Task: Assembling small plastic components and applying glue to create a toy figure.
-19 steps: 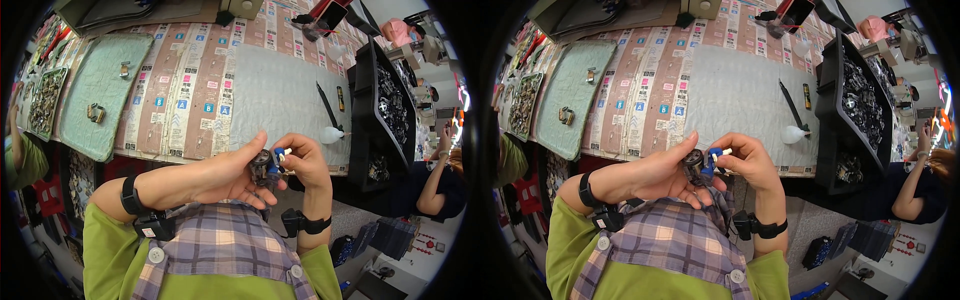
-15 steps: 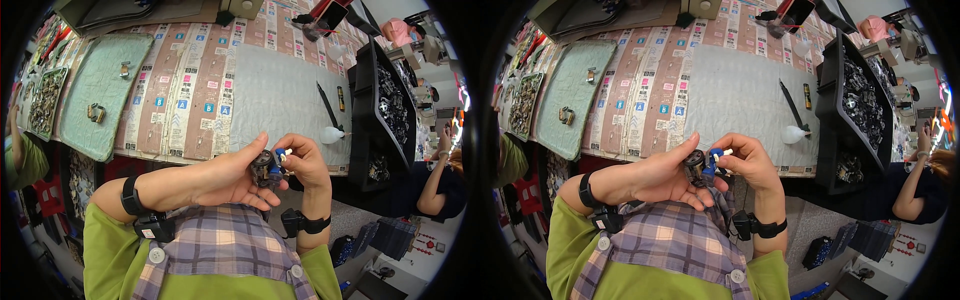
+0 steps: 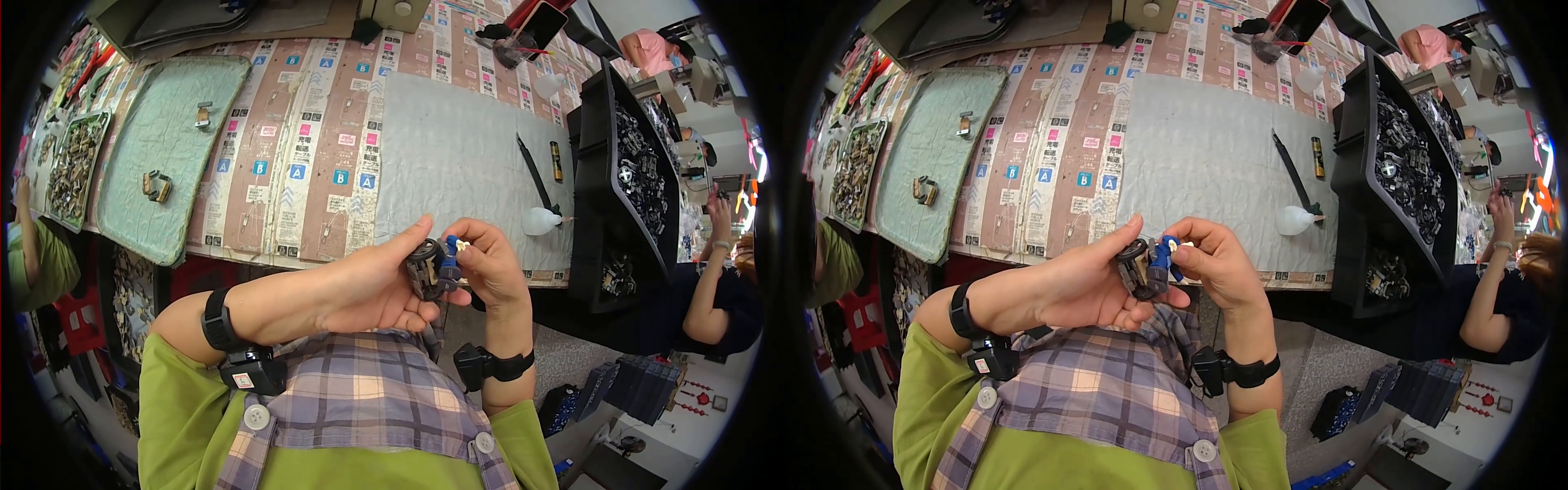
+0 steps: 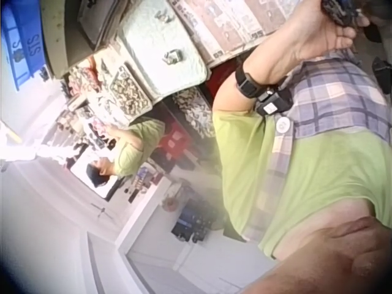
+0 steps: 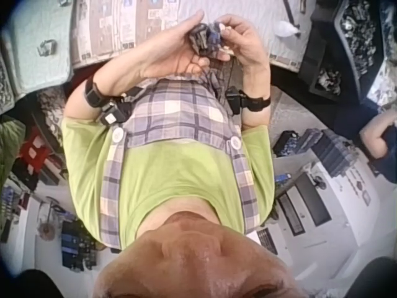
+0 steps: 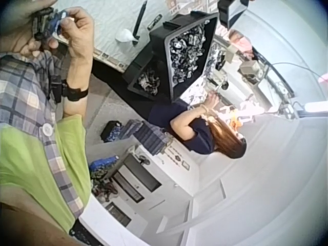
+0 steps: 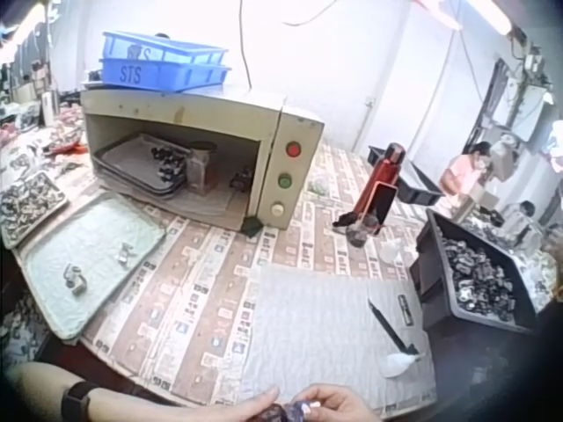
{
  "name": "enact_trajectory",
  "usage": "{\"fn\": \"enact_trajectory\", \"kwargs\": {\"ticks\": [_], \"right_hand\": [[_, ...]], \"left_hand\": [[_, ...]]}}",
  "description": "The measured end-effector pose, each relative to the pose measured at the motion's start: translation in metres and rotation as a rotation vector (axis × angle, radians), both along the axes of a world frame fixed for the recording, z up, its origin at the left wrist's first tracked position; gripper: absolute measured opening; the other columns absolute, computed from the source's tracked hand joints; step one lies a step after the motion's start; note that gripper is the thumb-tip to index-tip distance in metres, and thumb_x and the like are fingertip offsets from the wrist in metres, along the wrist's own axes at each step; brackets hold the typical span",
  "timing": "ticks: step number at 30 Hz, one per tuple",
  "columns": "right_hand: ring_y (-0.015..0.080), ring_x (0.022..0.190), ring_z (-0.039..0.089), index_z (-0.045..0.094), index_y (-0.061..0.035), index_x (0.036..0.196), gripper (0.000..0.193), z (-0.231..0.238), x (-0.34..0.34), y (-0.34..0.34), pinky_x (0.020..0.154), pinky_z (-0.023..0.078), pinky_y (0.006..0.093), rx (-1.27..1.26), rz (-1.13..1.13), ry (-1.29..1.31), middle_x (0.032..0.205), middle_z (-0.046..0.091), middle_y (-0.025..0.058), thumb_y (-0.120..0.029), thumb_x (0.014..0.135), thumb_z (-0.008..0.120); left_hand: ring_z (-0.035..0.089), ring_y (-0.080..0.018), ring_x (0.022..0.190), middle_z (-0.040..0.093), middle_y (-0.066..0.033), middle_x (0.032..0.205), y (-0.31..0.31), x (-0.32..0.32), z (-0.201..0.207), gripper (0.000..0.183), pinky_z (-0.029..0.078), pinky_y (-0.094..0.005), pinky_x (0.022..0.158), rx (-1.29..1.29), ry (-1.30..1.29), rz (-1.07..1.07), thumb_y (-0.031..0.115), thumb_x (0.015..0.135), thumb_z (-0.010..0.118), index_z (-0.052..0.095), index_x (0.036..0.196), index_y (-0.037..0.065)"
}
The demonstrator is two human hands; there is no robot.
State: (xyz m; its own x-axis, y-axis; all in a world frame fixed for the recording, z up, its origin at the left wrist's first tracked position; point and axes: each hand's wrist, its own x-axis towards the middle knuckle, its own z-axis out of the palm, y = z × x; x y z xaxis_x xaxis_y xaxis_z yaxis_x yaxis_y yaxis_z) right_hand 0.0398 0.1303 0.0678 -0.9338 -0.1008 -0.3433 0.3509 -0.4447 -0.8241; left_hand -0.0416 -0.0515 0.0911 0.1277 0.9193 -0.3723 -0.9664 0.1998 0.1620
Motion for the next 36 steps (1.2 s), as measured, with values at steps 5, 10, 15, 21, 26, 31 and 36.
{"fn": "enact_trajectory", "kwargs": {"ticks": [5,10,15,21,26,31,36], "right_hand": [[0.0041,0.065,0.052,0.057,-0.0017,0.093,0.016,0.0,-0.004,-0.002,0.057,0.041,0.0167,-0.062,-0.208,0.033,0.077,0.059,0.0005,-0.011,0.08,0.061],[0.0067,0.06,0.052,0.058,-0.0006,0.091,0.019,-0.042,-0.011,0.013,0.053,0.04,0.0183,0.555,-0.315,-0.066,0.072,0.059,0.0001,-0.014,0.08,0.062],[0.0082,0.053,0.052,0.059,-0.0032,0.095,0.022,-0.054,-0.013,0.0,0.051,0.04,0.0225,1.011,-0.378,-0.084,0.063,0.06,0.0061,-0.011,0.076,0.064],[0.0069,0.055,0.046,0.054,-0.003,0.094,0.018,-0.052,0.033,0.025,0.051,0.036,0.0212,1.136,-1.013,0.076,0.064,0.054,0.0001,-0.012,0.08,0.062],[0.0103,0.084,0.047,0.047,-0.0033,0.108,0.038,-0.059,0.059,0.066,0.066,0.037,0.0227,1.161,-1.351,0.057,0.1,0.051,0.0068,-0.015,0.077,0.066],[0.0263,0.105,0.045,0.045,-0.0034,0.119,0.062,-0.074,0.046,0.091,0.085,0.037,0.0365,1.418,-1.034,-0.051,0.114,0.048,0.0131,-0.025,0.068,0.073],[0.0186,0.094,0.054,0.054,0.0032,0.102,0.03,-0.079,0.035,0.098,0.081,0.041,0.0282,1.027,-1.025,0.09,0.104,0.057,0.0126,-0.014,0.079,0.064]], "left_hand": [[0.041,-0.0108,0.056,0.054,-0.015,0.103,-0.006,-0.007,-0.014,0.055,0.037,-0.0217,0.05,-0.065,-0.155,0.043,0.054,0.089,0.028,0.046,0.112,0.007],[0.036,-0.0088,0.052,0.051,-0.0102,0.096,-0.017,-0.018,-0.028,0.053,0.029,-0.02,0.042,-0.028,-0.266,0.278,0.049,0.087,0.039,0.045,0.113,0.003],[0.037,-0.0106,0.054,0.052,-0.0097,0.097,-0.023,-0.02,-0.043,0.05,0.032,-0.0207,0.044,0.116,-0.261,0.354,0.046,0.088,0.038,0.048,0.112,0.004],[0.041,-0.0119,0.058,0.052,-0.0099,0.098,-0.027,-0.024,-0.046,0.049,0.037,-0.0217,0.047,0.177,-0.283,0.373,0.046,0.088,0.039,0.046,0.117,0.006],[0.053,-0.0171,0.078,0.051,-0.0121,0.105,-0.035,-0.024,-0.046,0.06,0.046,-0.0258,0.062,0.132,0.218,0.478,0.05,0.084,0.047,0.037,0.126,0.008],[0.054,-0.0244,0.101,0.047,-0.0138,0.115,-0.035,-0.026,-0.034,0.072,0.047,-0.0357,0.083,0.116,0.505,0.437,0.042,0.074,0.066,0.034,0.127,0.005],[0.05,-0.0288,0.108,0.045,-0.0131,0.118,-0.031,-0.017,-0.028,0.066,0.047,-0.0368,0.086,0.134,0.626,0.486,0.019,0.067,0.076,0.039,0.12,0.004]]}}
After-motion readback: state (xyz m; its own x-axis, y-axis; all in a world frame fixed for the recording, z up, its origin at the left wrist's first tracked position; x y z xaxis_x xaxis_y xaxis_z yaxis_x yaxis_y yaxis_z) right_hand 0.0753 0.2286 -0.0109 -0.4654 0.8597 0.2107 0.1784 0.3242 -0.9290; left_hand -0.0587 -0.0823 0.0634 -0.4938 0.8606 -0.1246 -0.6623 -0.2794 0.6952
